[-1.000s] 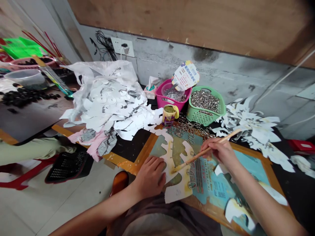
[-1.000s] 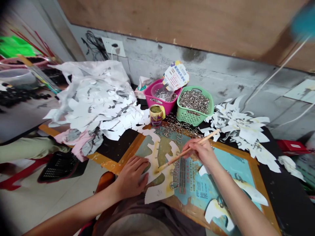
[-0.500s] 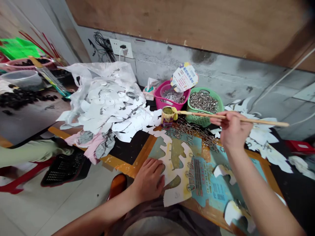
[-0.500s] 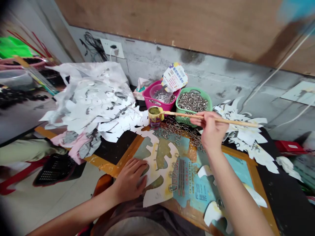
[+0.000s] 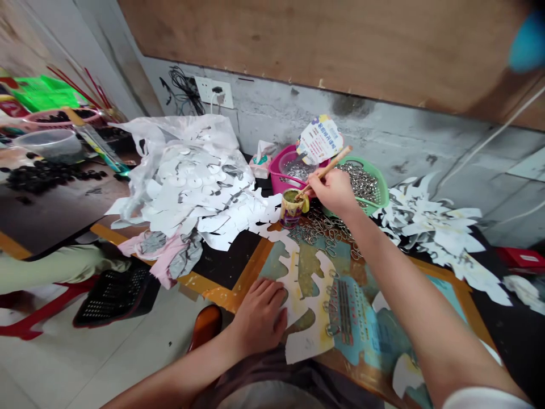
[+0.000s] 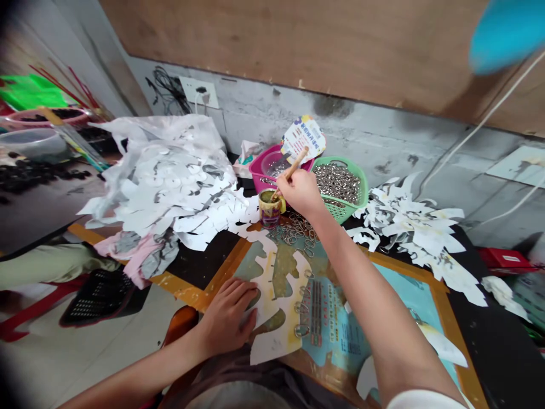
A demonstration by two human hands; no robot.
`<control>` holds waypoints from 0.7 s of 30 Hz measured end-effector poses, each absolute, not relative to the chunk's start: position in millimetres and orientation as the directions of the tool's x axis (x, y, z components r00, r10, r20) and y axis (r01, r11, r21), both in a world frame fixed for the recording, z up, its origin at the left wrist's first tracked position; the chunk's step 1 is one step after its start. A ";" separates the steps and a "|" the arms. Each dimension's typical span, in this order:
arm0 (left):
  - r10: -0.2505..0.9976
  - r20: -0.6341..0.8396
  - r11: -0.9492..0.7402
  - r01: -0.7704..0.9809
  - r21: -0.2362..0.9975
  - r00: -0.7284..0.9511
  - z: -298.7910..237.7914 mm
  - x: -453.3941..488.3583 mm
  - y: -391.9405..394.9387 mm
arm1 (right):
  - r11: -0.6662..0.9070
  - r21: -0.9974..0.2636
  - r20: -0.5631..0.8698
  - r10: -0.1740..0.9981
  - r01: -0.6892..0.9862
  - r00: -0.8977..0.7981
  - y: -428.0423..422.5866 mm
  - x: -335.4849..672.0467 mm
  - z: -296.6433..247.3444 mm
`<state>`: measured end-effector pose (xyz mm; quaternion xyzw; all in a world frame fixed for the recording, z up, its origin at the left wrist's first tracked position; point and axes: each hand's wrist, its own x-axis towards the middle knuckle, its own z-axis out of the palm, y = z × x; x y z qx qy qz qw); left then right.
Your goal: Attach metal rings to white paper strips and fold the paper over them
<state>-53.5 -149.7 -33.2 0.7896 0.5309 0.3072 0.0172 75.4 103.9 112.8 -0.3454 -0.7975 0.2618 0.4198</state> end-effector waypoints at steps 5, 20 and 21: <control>0.860 0.439 -0.434 0.827 0.356 0.262 -32.9 -53.5 -150.9 | 0.571 -0.819 0.566 0.820 0.055 -0.092 99.3 104.2 128.3; 0.895 0.390 -0.388 0.813 0.434 0.219 -17.8 -66.7 -134.2 | 0.132 -0.989 0.145 0.946 -0.065 -0.290 29.3 210.1 51.6; 0.888 0.398 -0.395 0.827 0.399 0.231 -17.5 -69.1 -126.6 | 0.118 -0.992 0.128 0.944 -0.050 -0.303 26.9 208.8 47.2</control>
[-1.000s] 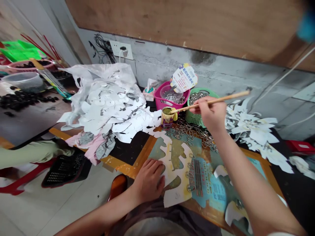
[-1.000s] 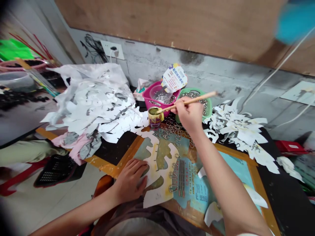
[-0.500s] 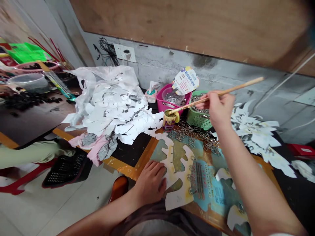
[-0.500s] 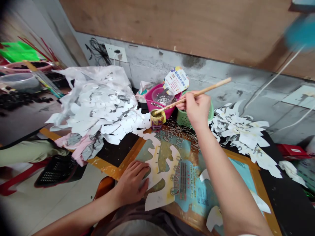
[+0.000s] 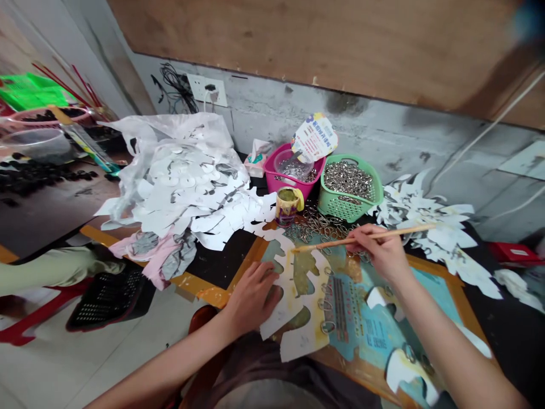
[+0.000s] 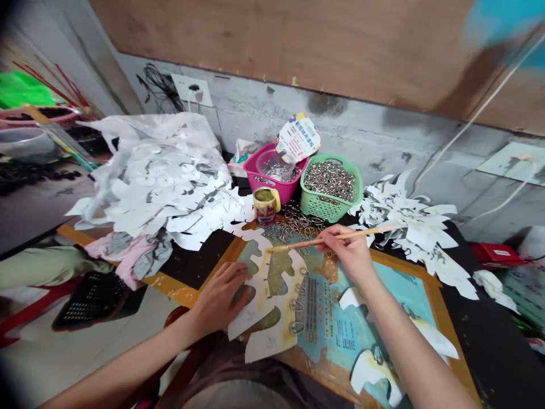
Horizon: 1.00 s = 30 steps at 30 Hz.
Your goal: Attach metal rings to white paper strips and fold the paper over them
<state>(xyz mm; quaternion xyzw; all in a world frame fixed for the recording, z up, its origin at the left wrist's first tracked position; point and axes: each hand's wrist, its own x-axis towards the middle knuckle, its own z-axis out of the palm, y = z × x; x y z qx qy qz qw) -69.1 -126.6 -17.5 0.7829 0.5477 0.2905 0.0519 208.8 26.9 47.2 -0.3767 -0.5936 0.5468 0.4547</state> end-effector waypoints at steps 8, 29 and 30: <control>0.879 0.353 -0.441 0.831 0.341 0.321 -26.9 -85.0 -81.6 | 0.001 -1.000 -0.001 0.928 0.005 -0.372 30.1 200.9 29.0; 0.847 0.423 -0.439 0.873 0.214 0.322 -23.5 -76.7 -90.0 | -0.106 -0.994 -0.080 0.910 -0.040 -0.406 31.4 198.3 25.9; 0.844 0.430 -0.441 0.872 0.214 0.322 -22.9 -76.5 -90.3 | -0.109 -0.994 -0.085 0.904 -0.033 -0.418 30.6 198.0 25.9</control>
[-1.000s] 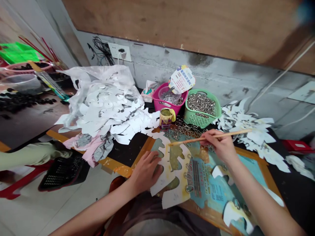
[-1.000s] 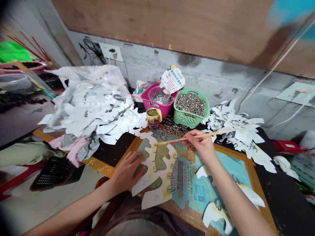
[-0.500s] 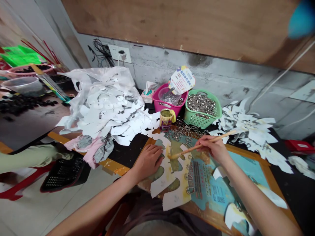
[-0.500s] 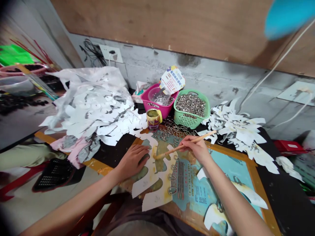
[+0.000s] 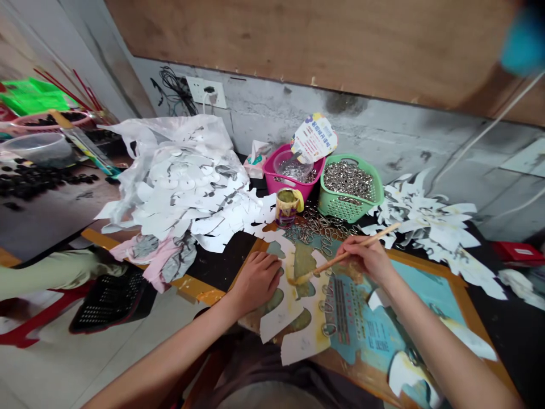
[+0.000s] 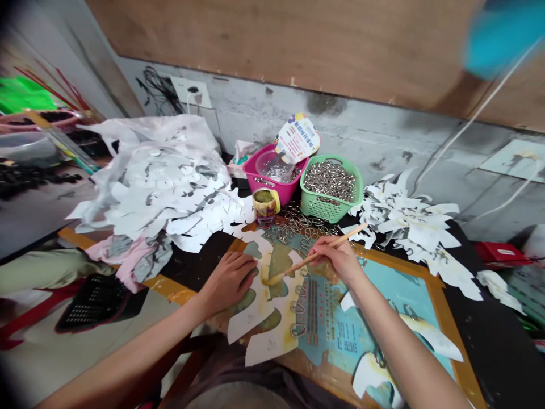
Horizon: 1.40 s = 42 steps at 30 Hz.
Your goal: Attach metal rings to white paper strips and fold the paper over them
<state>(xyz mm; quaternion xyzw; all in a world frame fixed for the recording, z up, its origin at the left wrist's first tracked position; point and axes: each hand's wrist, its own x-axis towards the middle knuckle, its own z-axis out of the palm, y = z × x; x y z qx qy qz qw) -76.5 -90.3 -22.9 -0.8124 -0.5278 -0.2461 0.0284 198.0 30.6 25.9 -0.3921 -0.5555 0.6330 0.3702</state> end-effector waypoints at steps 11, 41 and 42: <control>0.842 0.429 -0.445 0.871 0.208 0.328 -25.6 -77.1 -90.4 | -0.008 -0.999 0.008 0.940 -0.047 -0.341 33.4 200.3 25.5; 0.849 0.412 -0.437 0.877 0.200 0.329 -24.9 -77.2 -90.7 | 0.208 -0.978 0.205 0.954 -0.010 -0.220 31.2 190.5 18.9; 0.847 0.415 -0.441 0.875 0.200 0.332 -24.7 -77.2 -90.7 | 0.215 -0.976 0.214 0.950 -0.021 -0.226 29.9 190.7 17.9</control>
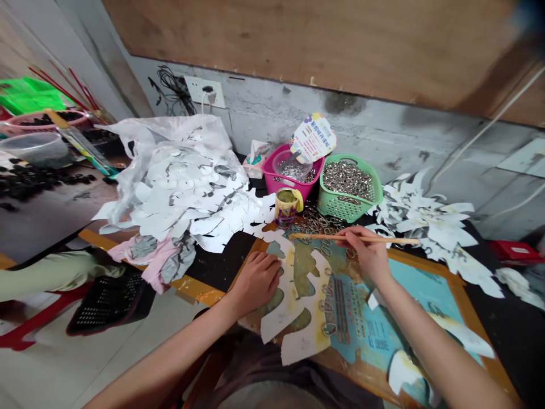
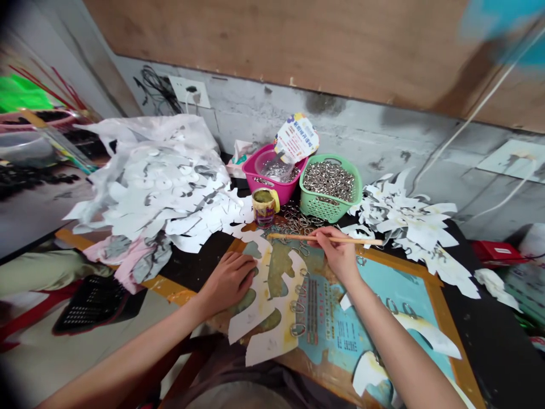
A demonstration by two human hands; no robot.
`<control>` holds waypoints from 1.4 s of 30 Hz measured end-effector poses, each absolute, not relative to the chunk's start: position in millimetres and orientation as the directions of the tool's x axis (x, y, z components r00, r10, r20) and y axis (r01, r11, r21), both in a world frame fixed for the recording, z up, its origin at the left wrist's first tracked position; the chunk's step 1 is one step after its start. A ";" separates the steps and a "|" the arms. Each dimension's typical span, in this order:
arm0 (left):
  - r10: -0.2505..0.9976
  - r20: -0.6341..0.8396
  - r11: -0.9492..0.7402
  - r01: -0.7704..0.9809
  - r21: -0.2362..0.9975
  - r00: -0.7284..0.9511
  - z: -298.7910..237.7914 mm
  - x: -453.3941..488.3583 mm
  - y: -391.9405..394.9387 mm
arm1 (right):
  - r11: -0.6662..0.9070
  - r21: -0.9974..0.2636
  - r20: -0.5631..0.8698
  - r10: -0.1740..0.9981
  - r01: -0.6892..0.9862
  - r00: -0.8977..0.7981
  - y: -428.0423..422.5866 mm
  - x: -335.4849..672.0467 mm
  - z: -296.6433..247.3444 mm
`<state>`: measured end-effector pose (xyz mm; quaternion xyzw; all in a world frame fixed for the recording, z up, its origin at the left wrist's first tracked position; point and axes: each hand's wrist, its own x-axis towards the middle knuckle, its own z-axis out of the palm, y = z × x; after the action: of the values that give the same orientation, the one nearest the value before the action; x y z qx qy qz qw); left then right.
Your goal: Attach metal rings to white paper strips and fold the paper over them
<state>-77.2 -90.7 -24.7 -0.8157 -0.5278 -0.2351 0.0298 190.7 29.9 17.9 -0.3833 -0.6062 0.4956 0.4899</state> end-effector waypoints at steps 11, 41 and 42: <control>0.873 0.366 -0.410 0.890 0.197 0.321 -24.7 -78.9 -91.1 | 0.554 -0.820 0.418 0.754 0.148 -0.507 11.7 215.0 -11.2; 0.899 0.263 -0.413 0.875 0.251 0.349 -26.8 -78.3 -87.9 | 0.443 -0.828 0.295 0.865 0.343 -0.405 0.1 212.8 18.5; 0.900 0.265 -0.413 0.875 0.254 0.347 -26.5 -78.2 -87.9 | 0.460 -0.817 0.312 0.860 0.348 -0.404 0.0 210.2 19.6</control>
<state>-78.2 -87.9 -26.5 -0.8201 -0.5409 -0.1837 -0.0334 210.2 0.0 19.6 -0.3940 -0.7664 0.3389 0.3775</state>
